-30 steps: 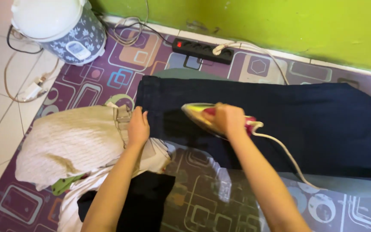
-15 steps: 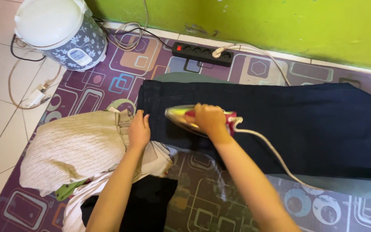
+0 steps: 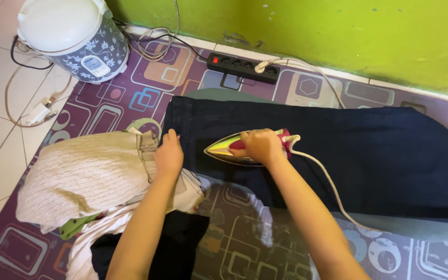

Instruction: Ironing a pair of dark pants on an ironing board.

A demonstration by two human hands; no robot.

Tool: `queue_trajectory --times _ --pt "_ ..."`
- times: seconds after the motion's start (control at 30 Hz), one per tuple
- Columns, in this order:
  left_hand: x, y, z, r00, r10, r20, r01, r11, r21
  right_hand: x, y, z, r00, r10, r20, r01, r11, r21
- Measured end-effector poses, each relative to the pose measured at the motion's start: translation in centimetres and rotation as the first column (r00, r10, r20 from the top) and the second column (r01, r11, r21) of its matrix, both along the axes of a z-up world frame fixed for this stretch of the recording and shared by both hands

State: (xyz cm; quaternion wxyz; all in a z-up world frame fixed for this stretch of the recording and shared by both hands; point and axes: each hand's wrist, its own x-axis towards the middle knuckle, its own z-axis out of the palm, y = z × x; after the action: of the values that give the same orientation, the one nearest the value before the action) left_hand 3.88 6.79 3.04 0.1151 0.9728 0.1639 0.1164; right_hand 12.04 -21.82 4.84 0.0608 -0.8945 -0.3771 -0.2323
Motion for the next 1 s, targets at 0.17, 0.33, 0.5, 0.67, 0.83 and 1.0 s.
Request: queue_trajectory --times 0.17,0.33,0.5,0.67,0.83,1.0 --pt "0.4 -0.2 -0.6 1.0 0.02 -0.021 -0.019 0.999 0.039 0.2 0.3 -2.0 0.941 -0.339 0.014 0.333 0.93 0.153" --pt "1.3 0.2 0.6 0.996 0.016 0.085 -0.018 1.0 0.022 0.2 -1.3 -1.0 0.99 -0.137 -0.023 0.139 0.987 0.079" --pt "3.5 -0.6 0.6 0.931 -0.076 0.358 0.05 0.995 0.082 -0.1 -0.7 -1.8 0.936 -0.342 -0.079 0.351 0.922 0.164" --pt "4.8 1.1 -1.5 0.993 -0.037 0.111 0.033 0.999 0.034 -0.2 -1.1 -1.1 0.998 -0.008 -0.059 0.012 0.996 0.084" --pt "4.8 1.4 -0.7 0.993 -0.038 0.113 0.038 0.999 0.007 -0.2 0.3 -0.1 0.984 -0.132 -0.124 0.14 0.988 0.062" --pt "5.2 2.9 -1.6 0.996 -0.04 0.079 0.045 0.997 -0.07 -0.9 1.3 1.1 0.985 0.116 -0.13 -0.109 0.992 0.06"
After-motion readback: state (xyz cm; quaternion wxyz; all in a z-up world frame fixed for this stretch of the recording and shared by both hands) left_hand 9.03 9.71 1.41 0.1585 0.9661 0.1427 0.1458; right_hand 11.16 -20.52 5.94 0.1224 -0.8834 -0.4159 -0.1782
